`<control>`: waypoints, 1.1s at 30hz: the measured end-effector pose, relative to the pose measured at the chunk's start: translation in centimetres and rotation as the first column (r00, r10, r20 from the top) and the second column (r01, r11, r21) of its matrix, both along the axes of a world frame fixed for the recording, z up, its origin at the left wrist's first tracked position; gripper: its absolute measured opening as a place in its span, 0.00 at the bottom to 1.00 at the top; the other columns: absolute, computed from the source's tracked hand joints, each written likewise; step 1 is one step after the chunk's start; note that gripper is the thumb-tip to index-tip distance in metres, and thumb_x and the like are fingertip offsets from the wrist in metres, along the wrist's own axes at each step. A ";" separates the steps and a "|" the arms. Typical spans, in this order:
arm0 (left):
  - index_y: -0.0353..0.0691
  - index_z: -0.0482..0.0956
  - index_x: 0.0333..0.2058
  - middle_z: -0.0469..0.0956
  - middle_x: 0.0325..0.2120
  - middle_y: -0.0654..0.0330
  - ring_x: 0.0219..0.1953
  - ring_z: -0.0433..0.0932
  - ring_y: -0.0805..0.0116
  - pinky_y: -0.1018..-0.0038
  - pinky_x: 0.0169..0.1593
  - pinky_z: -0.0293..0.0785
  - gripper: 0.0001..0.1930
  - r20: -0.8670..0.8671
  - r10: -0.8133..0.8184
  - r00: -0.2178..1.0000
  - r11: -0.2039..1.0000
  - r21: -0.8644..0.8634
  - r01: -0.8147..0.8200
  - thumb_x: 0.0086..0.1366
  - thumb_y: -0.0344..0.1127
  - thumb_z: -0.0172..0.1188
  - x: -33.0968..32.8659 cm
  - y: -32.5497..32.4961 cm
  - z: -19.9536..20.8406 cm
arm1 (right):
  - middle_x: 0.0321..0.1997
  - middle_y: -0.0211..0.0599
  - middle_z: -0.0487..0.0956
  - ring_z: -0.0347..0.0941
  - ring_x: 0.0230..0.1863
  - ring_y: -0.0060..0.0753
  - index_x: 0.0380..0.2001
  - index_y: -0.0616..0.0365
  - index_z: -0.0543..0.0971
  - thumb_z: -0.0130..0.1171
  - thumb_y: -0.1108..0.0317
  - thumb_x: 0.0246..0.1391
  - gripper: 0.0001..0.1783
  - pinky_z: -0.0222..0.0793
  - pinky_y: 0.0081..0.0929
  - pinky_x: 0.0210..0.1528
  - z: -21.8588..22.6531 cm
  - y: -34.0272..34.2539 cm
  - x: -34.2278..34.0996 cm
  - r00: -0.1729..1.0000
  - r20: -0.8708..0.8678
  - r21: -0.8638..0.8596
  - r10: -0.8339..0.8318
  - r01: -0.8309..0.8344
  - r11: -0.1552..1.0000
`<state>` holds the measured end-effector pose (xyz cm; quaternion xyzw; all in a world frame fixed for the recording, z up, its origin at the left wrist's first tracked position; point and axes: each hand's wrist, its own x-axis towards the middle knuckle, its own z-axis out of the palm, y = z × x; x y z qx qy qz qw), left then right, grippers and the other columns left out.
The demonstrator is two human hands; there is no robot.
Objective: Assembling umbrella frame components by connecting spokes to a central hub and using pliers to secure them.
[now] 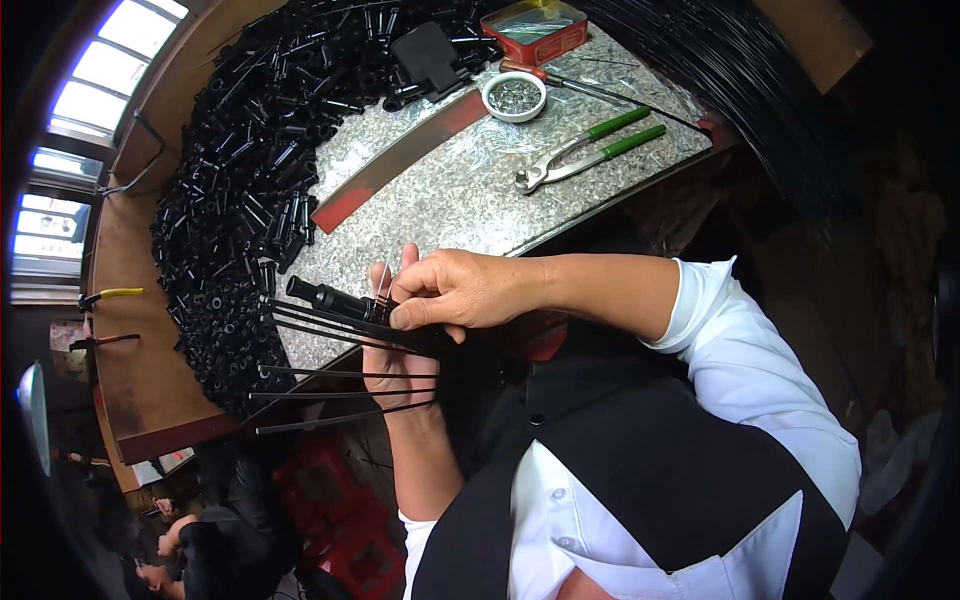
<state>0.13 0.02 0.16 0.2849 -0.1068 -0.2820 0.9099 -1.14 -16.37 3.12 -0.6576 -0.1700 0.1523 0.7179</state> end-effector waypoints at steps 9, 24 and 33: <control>0.38 0.48 0.64 0.43 0.65 0.43 0.67 0.47 0.47 0.57 0.68 0.43 0.37 -0.022 -0.076 0.997 0.997 -0.005 0.076 0.63 0.44 0.54 1.3 0.3 1.8 | 0.21 0.29 0.73 0.67 0.19 0.18 0.30 0.59 0.75 0.54 0.58 0.59 0.14 0.63 0.18 0.23 0.8 1.5 0.4 1.000 0.025 0.019 -0.009 0.009 1.000; 0.29 0.71 0.46 0.74 0.42 0.56 0.42 0.73 0.71 0.75 0.49 0.69 0.17 0.488 0.566 0.665 0.632 0.261 -0.729 0.68 0.39 0.50 -0.6 4.6 3.7 | 0.20 0.41 0.66 0.63 0.22 0.39 0.22 0.64 0.68 0.54 0.66 0.57 0.15 0.60 0.33 0.27 1.0 7.0 2.0 0.821 0.495 0.007 -0.285 0.324 0.946; 0.31 0.76 0.36 0.77 0.33 0.62 0.33 0.74 0.77 0.81 0.40 0.71 0.08 0.567 0.515 0.643 0.538 0.369 -0.758 0.56 0.21 0.61 -0.2 5.8 5.1 | 0.23 0.48 0.70 0.70 0.28 0.51 0.24 0.66 0.69 0.53 0.64 0.56 0.14 0.64 0.38 0.30 0.4 7.5 2.0 0.829 0.512 0.028 -0.225 0.246 0.969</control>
